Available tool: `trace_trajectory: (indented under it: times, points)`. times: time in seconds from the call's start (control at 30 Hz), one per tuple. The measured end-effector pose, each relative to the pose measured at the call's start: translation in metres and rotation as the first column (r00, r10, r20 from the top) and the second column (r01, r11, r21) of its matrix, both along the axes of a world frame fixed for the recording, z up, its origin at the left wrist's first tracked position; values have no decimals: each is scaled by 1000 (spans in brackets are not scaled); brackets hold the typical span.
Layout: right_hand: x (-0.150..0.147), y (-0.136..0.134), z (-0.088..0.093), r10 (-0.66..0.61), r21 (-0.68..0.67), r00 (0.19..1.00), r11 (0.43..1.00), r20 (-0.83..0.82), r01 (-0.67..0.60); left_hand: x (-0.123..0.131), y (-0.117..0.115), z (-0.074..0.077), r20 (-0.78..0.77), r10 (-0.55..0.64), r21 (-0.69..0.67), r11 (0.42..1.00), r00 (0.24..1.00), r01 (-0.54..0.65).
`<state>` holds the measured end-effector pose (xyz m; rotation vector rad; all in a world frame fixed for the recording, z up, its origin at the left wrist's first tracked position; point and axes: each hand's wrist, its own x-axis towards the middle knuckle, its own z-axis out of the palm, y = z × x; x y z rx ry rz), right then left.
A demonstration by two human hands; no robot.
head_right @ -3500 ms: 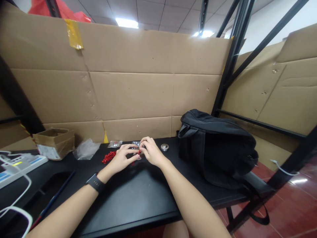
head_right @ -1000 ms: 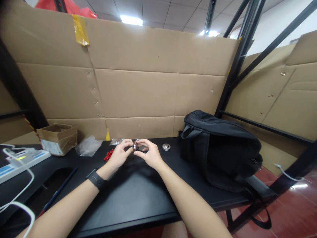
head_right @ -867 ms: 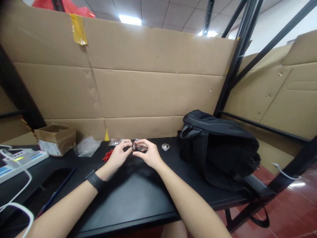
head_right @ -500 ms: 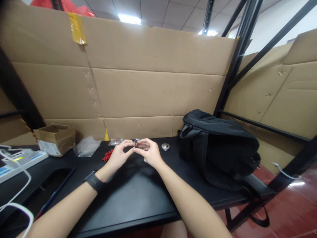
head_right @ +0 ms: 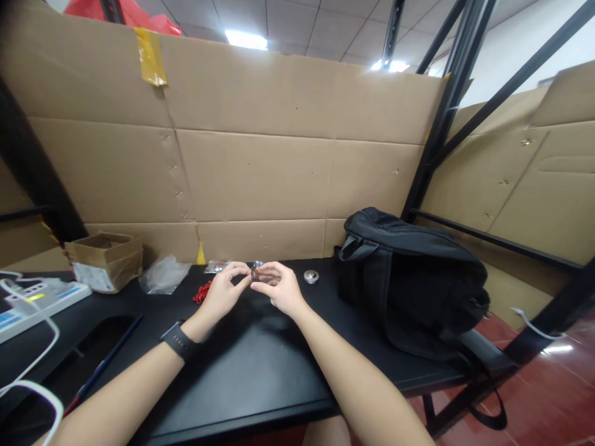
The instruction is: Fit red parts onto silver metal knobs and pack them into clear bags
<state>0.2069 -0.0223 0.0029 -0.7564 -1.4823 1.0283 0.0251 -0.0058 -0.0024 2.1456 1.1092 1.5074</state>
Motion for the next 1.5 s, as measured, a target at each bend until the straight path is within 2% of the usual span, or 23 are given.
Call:
trace_trajectory:
  times: [0.13, 0.3, 0.4, 0.57, 0.67, 0.83, 0.9, 0.97, 1.03, 1.1, 1.2, 1.4, 1.5]
  points:
    - [0, 1, -2, -5, 12, 999, 1000, 44, 4, -2, 3, 0, -30, -69, -31, 997, 997, 68]
    - [-1, -2, -3, -71, 95, 990, 994, 118, 60, -2, 3, 0, -38, -55, -44, 998, 998, 54]
    - [-1, -5, -1, -104, 134, 985, 987, 137, 85, -1, 5, -2, 24, -80, -104, 991, 996, 82]
    - [5, -6, 5, -54, 191, 977, 981, 204, 15, -2, 5, 0, 161, -167, -213, 956, 973, 200]
    - [10, -5, 8, -135, 304, 948, 952, 289, 43, -1, 1, 2, 197, -227, -261, 926, 954, 274]
    - [12, -3, 10, -322, 482, 870, 869, 372, 115, 1, 3, -3, 225, -299, -348, 864, 927, 364]
    - [13, -4, 10, -348, 513, 838, 853, 421, 97, -1, 8, -6, 238, -253, -359, 874, 938, 327]
    - [15, -4, 10, -343, 527, 788, 849, 511, 28, -4, 12, -7, 255, -121, -326, 923, 959, 203]
    - [18, -5, 11, -322, 522, 727, 851, 606, -58, -8, 13, -7, 188, -62, -268, 957, 980, 112]
    - [21, -6, 12, -311, 510, 689, 855, 654, -98, -10, 9, -4, -6, -161, -213, 965, 987, 156]
    - [24, -8, 15, -308, 497, 682, 862, 664, -95, -9, 0, 0, -261, -278, -173, 956, 925, 238]
    - [25, -8, 16, -324, 487, 633, 868, 703, -97, -3, -2, -2, -340, -222, -161, 971, 914, 177]
    - [26, -5, 16, -304, 478, 647, 872, 700, -107, -4, 0, -4, -356, -178, -149, 980, 918, 132]
